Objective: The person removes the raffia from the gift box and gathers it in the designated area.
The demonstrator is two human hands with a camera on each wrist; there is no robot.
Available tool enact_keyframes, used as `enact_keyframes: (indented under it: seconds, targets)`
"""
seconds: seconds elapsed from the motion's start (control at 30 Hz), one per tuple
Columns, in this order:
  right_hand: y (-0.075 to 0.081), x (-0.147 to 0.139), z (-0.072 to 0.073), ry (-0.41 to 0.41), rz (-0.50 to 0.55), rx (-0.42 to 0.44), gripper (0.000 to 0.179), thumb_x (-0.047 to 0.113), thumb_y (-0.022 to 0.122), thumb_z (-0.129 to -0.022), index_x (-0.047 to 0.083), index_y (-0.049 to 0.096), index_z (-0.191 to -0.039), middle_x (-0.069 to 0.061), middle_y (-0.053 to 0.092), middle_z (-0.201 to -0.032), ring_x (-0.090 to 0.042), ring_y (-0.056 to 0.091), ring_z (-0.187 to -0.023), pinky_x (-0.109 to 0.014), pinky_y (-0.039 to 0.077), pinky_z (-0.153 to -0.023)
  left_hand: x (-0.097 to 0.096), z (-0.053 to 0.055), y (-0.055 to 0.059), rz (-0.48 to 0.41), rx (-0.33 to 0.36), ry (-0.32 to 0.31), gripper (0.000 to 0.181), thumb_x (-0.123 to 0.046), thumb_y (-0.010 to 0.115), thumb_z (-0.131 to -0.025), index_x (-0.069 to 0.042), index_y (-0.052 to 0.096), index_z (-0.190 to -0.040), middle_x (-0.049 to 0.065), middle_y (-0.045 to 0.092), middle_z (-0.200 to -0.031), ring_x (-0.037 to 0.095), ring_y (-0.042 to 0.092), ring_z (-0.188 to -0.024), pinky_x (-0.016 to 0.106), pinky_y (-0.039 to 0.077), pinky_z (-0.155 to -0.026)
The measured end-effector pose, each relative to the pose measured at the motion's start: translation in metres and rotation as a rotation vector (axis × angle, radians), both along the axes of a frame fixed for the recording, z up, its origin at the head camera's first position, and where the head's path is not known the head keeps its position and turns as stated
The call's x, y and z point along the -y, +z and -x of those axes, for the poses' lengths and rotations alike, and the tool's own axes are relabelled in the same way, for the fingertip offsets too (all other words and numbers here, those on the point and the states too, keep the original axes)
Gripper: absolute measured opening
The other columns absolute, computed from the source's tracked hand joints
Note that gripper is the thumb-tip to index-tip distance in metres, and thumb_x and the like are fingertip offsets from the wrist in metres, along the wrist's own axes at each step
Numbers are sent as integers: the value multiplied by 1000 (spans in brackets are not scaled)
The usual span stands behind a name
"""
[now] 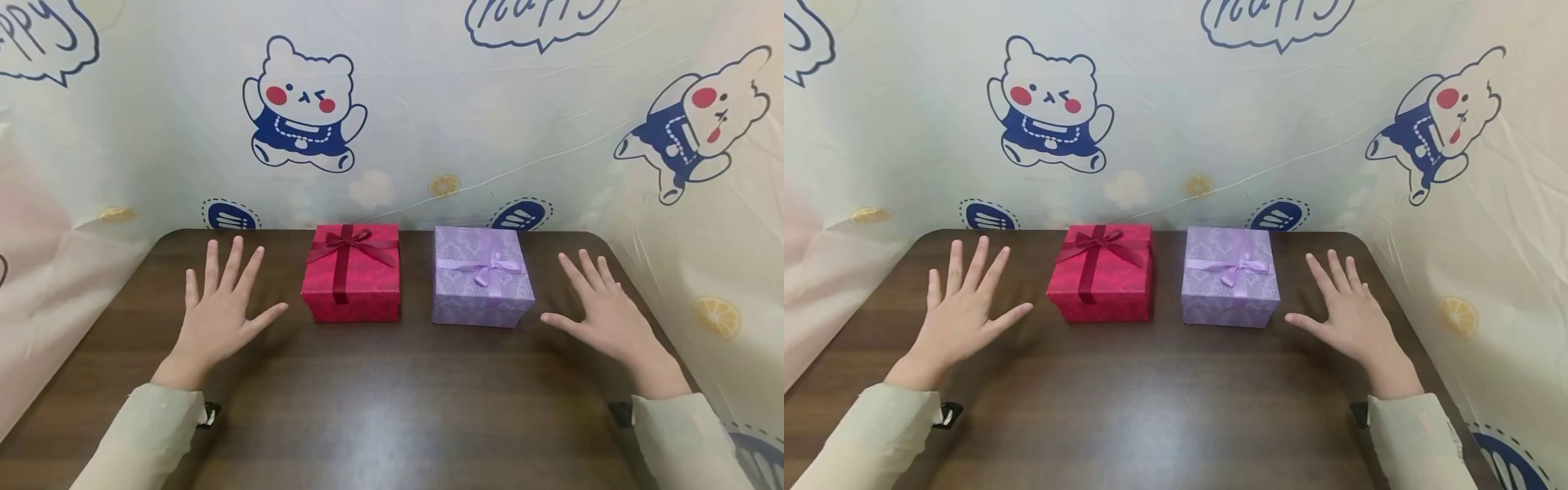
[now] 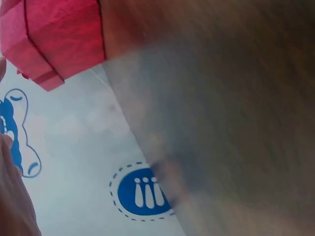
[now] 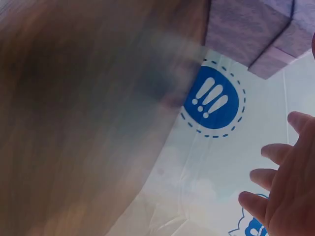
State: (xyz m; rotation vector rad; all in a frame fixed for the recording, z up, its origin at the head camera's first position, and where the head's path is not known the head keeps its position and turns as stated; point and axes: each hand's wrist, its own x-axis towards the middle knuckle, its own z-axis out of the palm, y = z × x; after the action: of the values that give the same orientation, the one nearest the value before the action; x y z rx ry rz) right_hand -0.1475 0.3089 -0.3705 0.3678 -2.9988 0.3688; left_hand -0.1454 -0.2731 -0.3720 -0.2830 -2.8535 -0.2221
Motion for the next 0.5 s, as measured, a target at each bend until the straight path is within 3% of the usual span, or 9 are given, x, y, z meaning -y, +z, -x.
enact_keyframes:
  seconds: [0.23, 0.5]
  targets:
    - [4, 13, 3, 15, 57, 91, 105, 62, 65, -86, 22, 4, -161, -19, 0, -167, -50, -1, -151, -83, 22, -100, -17, 3, 7, -39, -34, -45, 99, -65, 58, -86, -27, 7, -161, -1, -8, -169, 31, -21, -154, 72, -7, -116]
    - [8, 26, 10, 61, 171, 158, 106, 57, 70, -85, 23, 4, -161, -15, 7, -168, -45, 3, -153, -74, 14, -114, -44, 11, 15, -98, -52, -138, 98, -59, 67, -82, -22, 19, -160, 5, 14, -168, 32, -4, -156, 73, 12, -116]
